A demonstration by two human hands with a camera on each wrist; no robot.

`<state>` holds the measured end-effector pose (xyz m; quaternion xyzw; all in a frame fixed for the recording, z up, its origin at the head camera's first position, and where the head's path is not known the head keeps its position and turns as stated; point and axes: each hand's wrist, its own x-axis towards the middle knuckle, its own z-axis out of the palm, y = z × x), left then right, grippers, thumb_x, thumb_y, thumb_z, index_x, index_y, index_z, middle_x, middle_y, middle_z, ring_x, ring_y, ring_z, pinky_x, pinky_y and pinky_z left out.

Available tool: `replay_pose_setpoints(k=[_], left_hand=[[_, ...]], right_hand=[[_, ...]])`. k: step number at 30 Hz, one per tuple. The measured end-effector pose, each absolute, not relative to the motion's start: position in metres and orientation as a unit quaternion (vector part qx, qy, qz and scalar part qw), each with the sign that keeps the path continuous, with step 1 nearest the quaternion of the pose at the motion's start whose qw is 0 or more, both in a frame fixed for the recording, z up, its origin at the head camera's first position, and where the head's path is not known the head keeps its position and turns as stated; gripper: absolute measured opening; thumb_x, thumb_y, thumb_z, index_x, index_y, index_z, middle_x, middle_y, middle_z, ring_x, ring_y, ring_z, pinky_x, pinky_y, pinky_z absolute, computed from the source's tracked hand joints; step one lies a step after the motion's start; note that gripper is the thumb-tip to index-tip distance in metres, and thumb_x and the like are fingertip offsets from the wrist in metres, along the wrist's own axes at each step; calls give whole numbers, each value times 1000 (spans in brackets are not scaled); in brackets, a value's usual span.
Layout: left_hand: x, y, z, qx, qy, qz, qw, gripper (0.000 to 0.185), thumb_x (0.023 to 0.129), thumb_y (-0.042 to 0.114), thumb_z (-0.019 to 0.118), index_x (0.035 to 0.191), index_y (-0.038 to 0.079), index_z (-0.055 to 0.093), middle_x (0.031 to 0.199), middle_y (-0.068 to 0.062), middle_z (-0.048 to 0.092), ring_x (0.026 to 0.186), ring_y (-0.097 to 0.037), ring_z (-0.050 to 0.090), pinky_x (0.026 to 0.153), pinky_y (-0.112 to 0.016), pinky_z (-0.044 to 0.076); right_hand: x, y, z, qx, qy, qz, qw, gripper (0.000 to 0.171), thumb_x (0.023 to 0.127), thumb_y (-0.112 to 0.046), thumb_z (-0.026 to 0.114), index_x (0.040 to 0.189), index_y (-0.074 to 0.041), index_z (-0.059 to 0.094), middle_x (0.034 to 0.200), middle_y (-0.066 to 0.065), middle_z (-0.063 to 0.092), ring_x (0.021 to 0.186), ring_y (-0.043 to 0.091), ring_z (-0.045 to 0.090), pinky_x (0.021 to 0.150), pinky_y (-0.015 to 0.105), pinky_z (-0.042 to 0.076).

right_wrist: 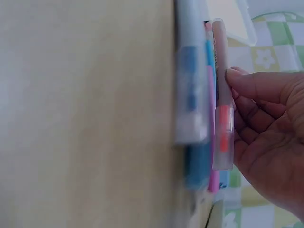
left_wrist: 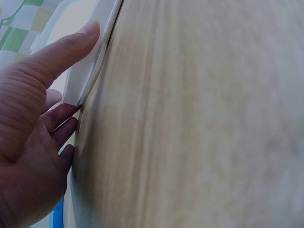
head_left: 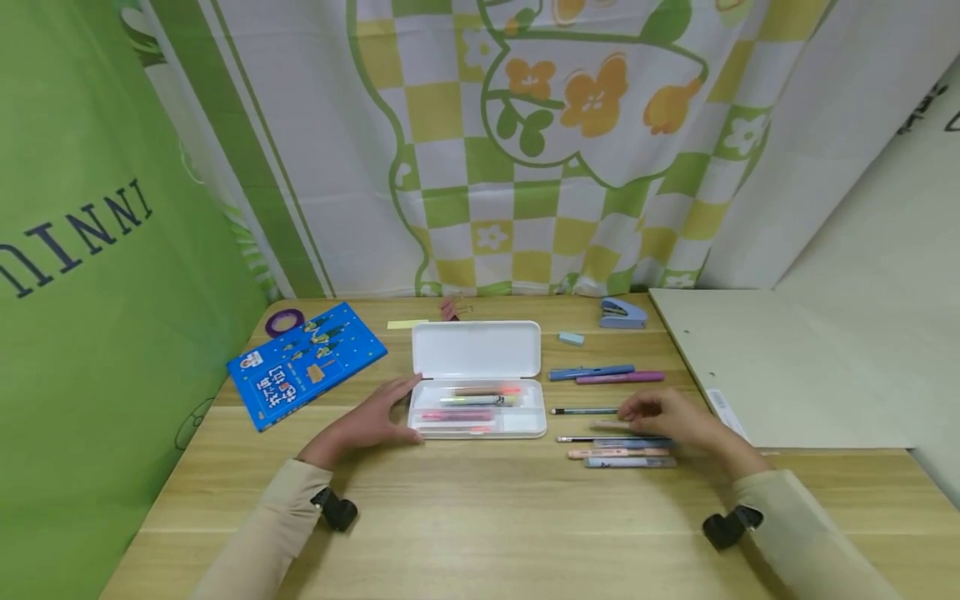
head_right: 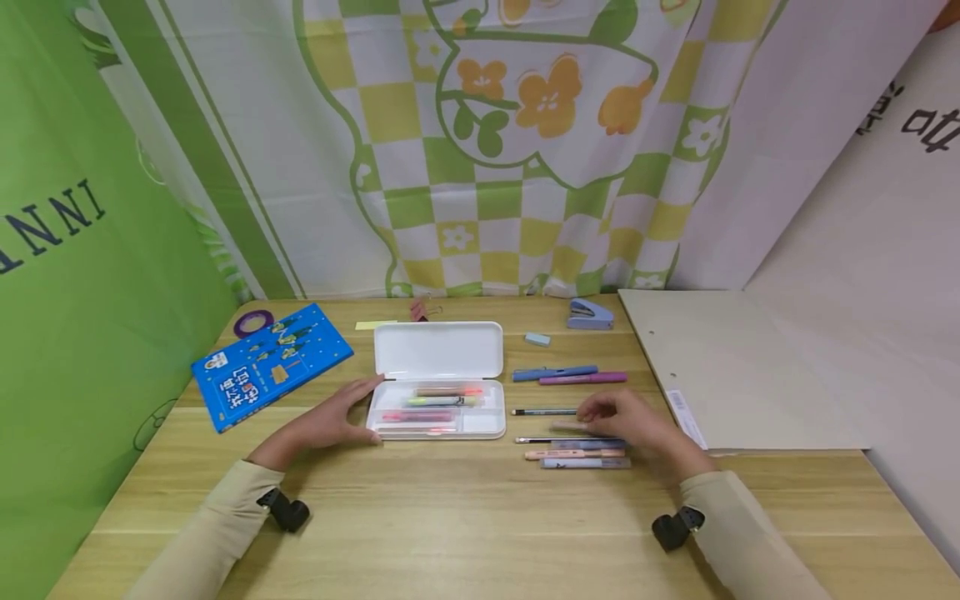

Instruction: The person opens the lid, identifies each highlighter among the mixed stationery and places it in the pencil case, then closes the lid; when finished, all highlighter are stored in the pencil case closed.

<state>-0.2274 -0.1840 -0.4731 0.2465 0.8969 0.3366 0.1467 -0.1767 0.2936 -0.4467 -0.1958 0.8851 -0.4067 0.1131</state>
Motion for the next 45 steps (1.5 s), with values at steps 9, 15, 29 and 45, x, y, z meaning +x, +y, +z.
replay_pose_setpoints(k=[9,15,29,45], left_hand=[[-229,-185,-475,247,898,334,146,104,72,47,79,152,15,21,152,-13,26,139,-35,21,110,-56,23],[-230,-185,-475,249,897,334,146,103,72,46,79,152,15,21,152,-13,25,139,-35,21,109,-56,23],[-229,-184,-474,246,899,329,150,103,72,46,79,152,14,21,152,-14,26,139,-36,22,109,-56,23],[-228,-184,-472,252,898,330,144,101,74,42,79,151,10,22,151,-17,28,137,-38,24,109,-57,25]], right_hand=[[-192,254,-420,-186,883,-417,110,18,89,-4,63,105,5,66,97,10,67,89,19,62,72,25,52],[-210,197,-412,-225,870,-431,82,15,87,-1,65,100,5,68,93,10,68,88,20,63,76,28,52],[-243,105,-427,-263,880,-388,71,7,84,-1,68,91,-1,70,85,5,70,81,14,62,75,27,51],[-242,127,-422,-223,874,-422,94,14,88,-3,62,101,2,68,95,11,68,89,20,62,80,33,52]])
